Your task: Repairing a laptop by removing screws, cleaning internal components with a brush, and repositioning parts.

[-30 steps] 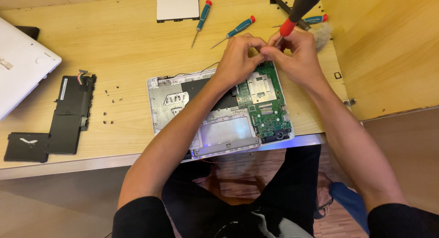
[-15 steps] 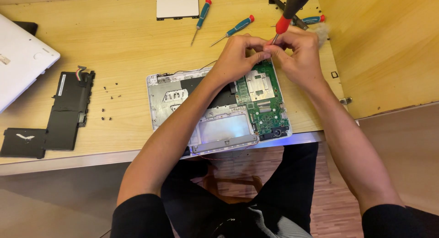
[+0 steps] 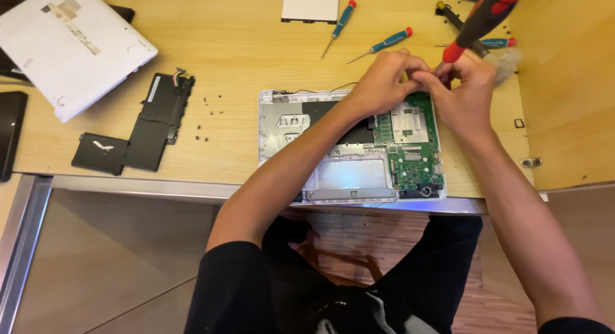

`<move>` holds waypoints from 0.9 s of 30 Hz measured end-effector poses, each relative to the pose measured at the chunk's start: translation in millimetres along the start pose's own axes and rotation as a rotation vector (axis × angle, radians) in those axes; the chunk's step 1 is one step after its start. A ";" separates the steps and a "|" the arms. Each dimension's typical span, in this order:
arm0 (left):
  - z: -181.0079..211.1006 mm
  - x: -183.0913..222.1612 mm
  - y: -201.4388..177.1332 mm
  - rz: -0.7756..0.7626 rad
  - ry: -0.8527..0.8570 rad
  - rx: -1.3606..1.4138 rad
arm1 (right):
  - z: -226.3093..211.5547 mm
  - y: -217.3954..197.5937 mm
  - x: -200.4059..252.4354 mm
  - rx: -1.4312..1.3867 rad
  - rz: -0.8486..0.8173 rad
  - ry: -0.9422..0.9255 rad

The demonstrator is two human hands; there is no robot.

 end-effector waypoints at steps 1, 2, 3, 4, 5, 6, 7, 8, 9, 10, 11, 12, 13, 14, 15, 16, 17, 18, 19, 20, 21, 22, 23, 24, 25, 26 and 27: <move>-1.2 -0.2 -0.9 0.010 -0.010 -0.007 | -3.4 -1.5 -1.3 -0.014 -0.004 -0.006; 0.4 0.2 -1.7 0.017 0.024 0.004 | -8.2 -2.0 -2.5 0.004 -0.031 -0.035; 1.6 2.6 -2.0 0.023 0.056 0.015 | -13.9 -1.9 -2.2 0.021 -0.058 -0.063; 0.2 4.6 -1.4 0.033 0.045 0.008 | -15.1 -3.9 0.0 0.006 -0.062 -0.068; -0.4 3.0 -1.4 0.017 0.033 0.056 | -16.1 -5.5 -1.5 -0.018 -0.089 -0.089; -0.9 1.2 -1.5 0.002 0.022 0.104 | -16.8 -7.2 -3.1 -0.042 -0.116 -0.111; 1.6 -0.3 -5.8 0.016 0.021 0.093 | -11.1 -9.2 -4.1 -0.052 -0.117 -0.125; 5.8 -1.4 -8.4 0.013 0.054 0.105 | -4.8 -11.2 -4.5 -0.059 -0.115 -0.146; 8.5 3.8 -2.3 -0.005 0.073 0.130 | -0.4 -14.7 5.7 -0.066 -0.118 -0.142; 6.9 9.5 -1.0 -0.006 0.058 0.132 | -3.5 -12.7 10.8 -0.076 -0.123 -0.132; 9.2 8.5 -2.2 -0.026 0.072 0.120 | -4.0 -13.4 8.6 -0.081 -0.116 -0.119; 11.9 7.3 -3.3 -0.047 0.085 0.107 | -4.4 -14.5 6.4 -0.086 -0.108 -0.105; 9.0 6.7 -1.7 -0.052 0.088 0.107 | -3.2 -12.0 5.5 -0.082 -0.104 -0.103; 7.6 6.6 -1.6 -0.004 0.117 0.001 | -1.7 -10.1 5.0 -0.046 -0.095 -0.102; 7.2 6.6 1.7 0.045 0.146 -0.096 | -0.2 -11.0 5.5 -0.007 -0.094 -0.098; 4.1 8.6 6.0 0.042 0.148 -0.087 | -2.5 -9.0 7.6 0.001 -0.098 -0.092; -0.1 7.4 5.5 0.060 0.135 -0.131 | -3.3 -3.5 5.9 0.014 -0.122 -0.081; -4.3 6.0 5.0 0.079 0.121 -0.175 | -3.7 1.9 4.2 0.027 -0.146 -0.070; -8.8 5.7 8.4 0.073 0.127 -0.168 | -4.3 3.5 5.1 0.035 -0.145 -0.064; -17.3 4.1 15.8 0.035 0.086 -0.259 | -5.8 2.3 5.8 0.062 -0.104 -0.083; -25.3 1.9 25.4 -0.007 0.048 -0.347 | -7.0 -0.8 7.7 0.093 -0.065 -0.100; -20.3 2.9 23.1 -0.015 0.057 -0.337 | -11.6 -0.5 4.1 0.106 -0.065 -0.092; -13.2 5.2 19.3 0.002 0.092 -0.310 | -19.6 -1.3 0.4 0.016 -0.029 -0.132; -6.0 7.5 15.2 0.020 0.127 -0.283 | -27.5 -2.6 -3.5 -0.074 0.007 -0.171; -8.8 7.3 15.2 0.014 0.131 -0.278 | -25.8 -3.2 -1.6 -0.067 0.008 -0.166; -11.4 6.9 10.3 0.062 0.124 -0.205 | -27.9 -4.8 0.0 -0.046 0.018 -0.211; -14.1 5.4 3.8 0.111 0.119 -0.135 | -29.4 -6.2 -0.1 -0.026 0.028 -0.260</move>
Point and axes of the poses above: each hand's wrist, its own x-axis away from the middle knuckle, its own y-axis out of the palm, z = x × y, the point moved 7 cm from there along -x, towards the middle knuckle, and after that the axes turned 11 degrees about -y, right-handed, at the moved point
